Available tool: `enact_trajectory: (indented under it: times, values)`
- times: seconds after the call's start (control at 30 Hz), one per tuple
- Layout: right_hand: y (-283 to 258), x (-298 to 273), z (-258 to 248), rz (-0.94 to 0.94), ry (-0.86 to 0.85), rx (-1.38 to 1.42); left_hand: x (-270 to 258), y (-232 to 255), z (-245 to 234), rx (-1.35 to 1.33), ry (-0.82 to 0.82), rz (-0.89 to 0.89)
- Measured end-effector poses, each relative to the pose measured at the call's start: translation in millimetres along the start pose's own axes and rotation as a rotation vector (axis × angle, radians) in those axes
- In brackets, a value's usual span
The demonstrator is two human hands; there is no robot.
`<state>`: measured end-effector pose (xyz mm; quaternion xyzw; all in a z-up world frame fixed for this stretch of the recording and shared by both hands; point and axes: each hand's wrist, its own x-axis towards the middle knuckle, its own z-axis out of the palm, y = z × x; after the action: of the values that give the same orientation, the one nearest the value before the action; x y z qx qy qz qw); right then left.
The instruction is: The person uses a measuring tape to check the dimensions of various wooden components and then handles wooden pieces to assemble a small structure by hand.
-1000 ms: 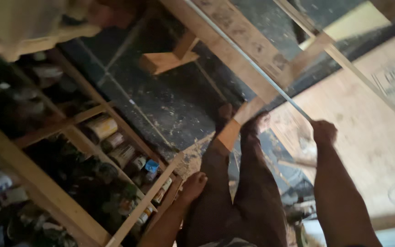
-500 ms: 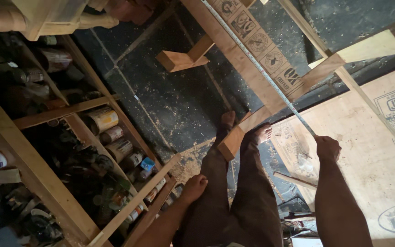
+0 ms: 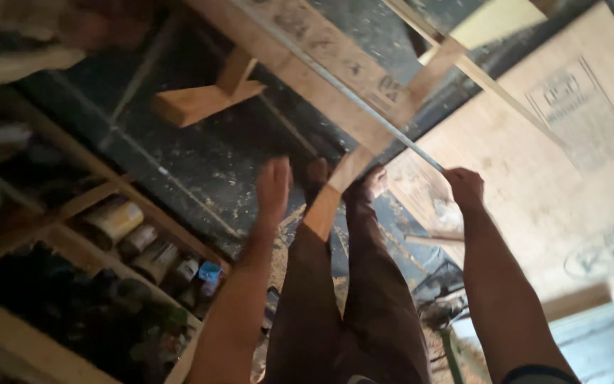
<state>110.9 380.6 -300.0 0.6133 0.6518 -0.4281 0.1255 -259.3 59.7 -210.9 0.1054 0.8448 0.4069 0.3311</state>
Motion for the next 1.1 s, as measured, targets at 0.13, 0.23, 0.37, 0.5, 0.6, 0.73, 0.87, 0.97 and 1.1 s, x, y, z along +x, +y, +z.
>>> enact_trajectory:
  times: [0.13,0.23,0.37,0.5,0.6,0.73,0.87,0.97,1.1]
  values:
    - [-5.0,-7.3,-4.5,0.023,-0.048,0.015,95.6,40.0,38.0,0.119,-0.104,0.365]
    - [-11.1,-21.1,-7.9,0.028,-0.07,0.061,136.6,29.8,64.2,0.122,-0.185,0.277]
    - [-15.4,-41.7,-9.8,0.027,-0.127,-0.01,149.5,32.9,79.1,-0.158,-0.221,-0.118]
    - [-17.2,-86.4,-10.5,-0.063,-0.171,-0.115,131.3,77.4,42.9,-0.353,-0.138,-0.225]
    - [-18.4,-142.5,-16.1,-0.045,-0.154,0.003,105.9,111.3,-2.9,-0.492,-0.108,-0.172]
    - [-45.6,-222.8,-21.7,0.024,-0.217,0.068,62.9,146.0,-62.6,-0.428,-0.112,-0.124]
    - [-70.8,-291.9,-9.4,0.102,-0.245,0.214,42.3,166.5,-124.0,-0.292,-0.087,-0.117]
    - [-65.1,-318.4,15.9,-0.022,-0.196,0.089,44.8,172.4,-161.3,-0.246,-0.077,-0.029]
    - [-42.2,-323.9,65.3,-0.096,-0.155,0.117,66.7,160.2,-184.8,-0.204,-0.066,-0.062]
